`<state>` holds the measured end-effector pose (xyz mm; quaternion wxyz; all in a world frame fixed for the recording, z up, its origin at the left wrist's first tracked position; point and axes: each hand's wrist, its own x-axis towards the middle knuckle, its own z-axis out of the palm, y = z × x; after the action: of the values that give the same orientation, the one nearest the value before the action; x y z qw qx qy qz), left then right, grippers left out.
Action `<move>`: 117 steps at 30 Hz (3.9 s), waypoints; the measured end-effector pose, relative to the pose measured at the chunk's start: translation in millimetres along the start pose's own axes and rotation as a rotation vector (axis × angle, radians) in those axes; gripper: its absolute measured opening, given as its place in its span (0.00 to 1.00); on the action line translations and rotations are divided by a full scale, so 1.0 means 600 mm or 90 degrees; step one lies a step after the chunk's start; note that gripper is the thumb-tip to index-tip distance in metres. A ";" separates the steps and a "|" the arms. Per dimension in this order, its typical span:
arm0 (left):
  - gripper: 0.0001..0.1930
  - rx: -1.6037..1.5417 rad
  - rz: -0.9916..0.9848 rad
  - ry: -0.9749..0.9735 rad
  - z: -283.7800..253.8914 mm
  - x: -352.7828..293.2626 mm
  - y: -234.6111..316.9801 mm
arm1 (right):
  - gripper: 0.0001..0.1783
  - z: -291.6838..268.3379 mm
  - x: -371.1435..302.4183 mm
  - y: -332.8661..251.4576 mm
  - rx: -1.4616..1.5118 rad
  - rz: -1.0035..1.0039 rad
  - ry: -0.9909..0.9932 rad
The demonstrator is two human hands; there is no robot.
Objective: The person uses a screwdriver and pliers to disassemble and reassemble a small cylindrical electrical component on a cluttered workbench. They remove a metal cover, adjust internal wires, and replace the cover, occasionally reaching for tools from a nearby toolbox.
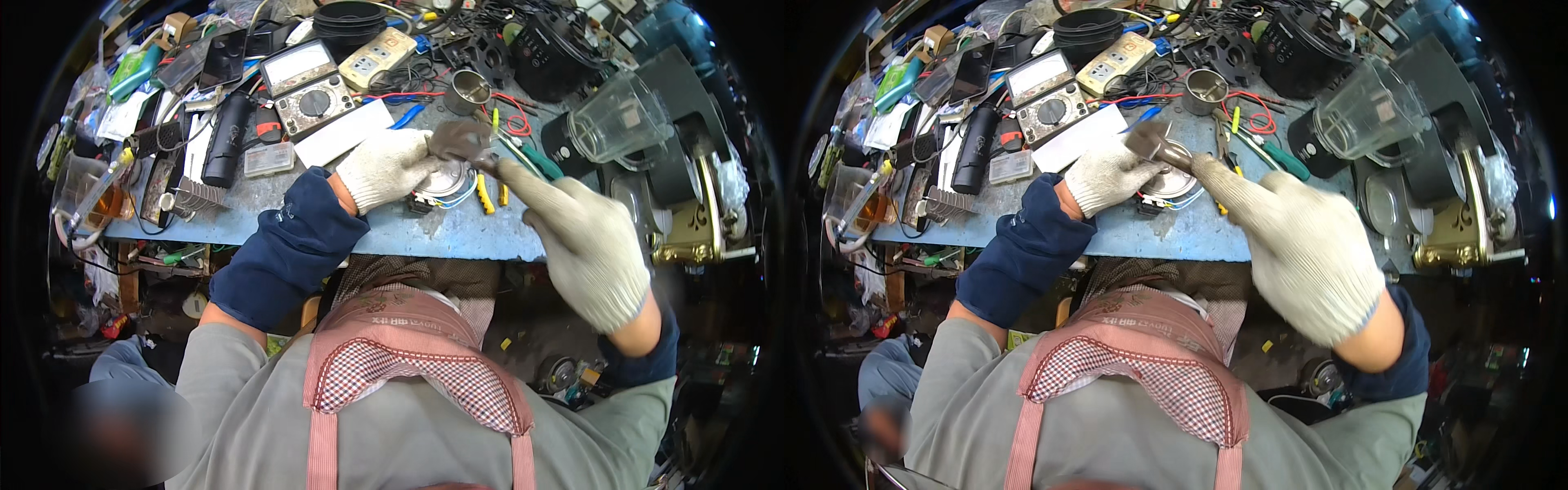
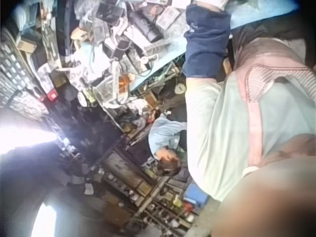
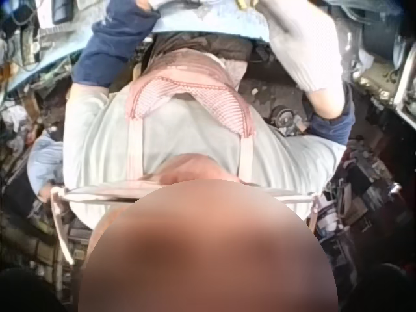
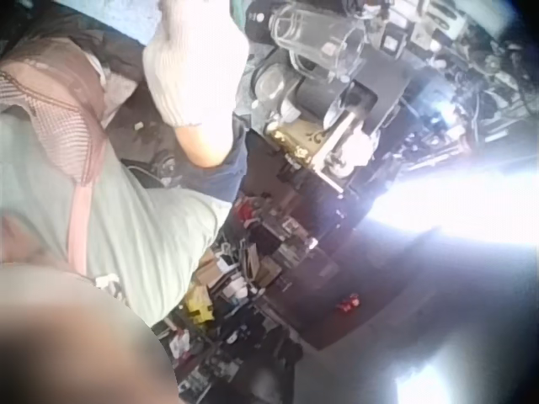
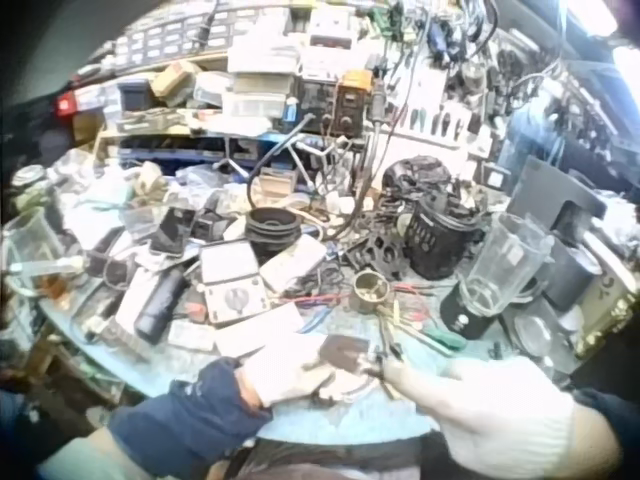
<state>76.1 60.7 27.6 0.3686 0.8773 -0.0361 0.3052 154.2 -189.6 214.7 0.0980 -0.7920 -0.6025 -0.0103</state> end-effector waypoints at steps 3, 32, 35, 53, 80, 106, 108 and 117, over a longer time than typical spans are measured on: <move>0.12 -0.030 -0.054 -0.043 0.000 0.002 -0.021 | 0.35 -0.018 0.010 -0.013 0.027 -0.076 0.095; 0.12 0.103 -0.001 -0.138 0.006 0.025 -0.013 | 0.38 -0.017 0.016 -0.006 0.000 0.016 0.013; 0.11 0.066 0.018 -0.087 0.010 0.025 -0.021 | 0.36 -0.009 0.011 0.010 0.035 0.011 0.071; 0.11 -0.095 -0.161 0.028 -0.018 0.010 -0.035 | 0.27 0.289 -0.033 0.174 0.030 0.391 0.237; 0.13 -0.544 -0.468 0.152 -0.014 0.029 -0.061 | 0.38 0.382 0.123 0.062 0.738 0.277 0.320; 0.11 -0.529 -0.471 0.157 -0.012 0.023 -0.066 | 0.29 0.382 0.123 0.070 0.738 0.295 0.336; 0.13 -0.531 -0.463 0.160 -0.020 0.024 -0.062 | 0.27 0.366 0.122 0.058 0.823 0.301 0.343; 0.12 -0.533 -0.440 -0.074 -0.039 0.022 -0.032 | 0.22 0.373 0.122 0.078 0.465 0.228 0.405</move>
<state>80.5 92.7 36.0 0.7628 0.6315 0.1157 0.0770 195.9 -94.4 -1.8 0.5466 -0.7546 -0.3623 -0.0229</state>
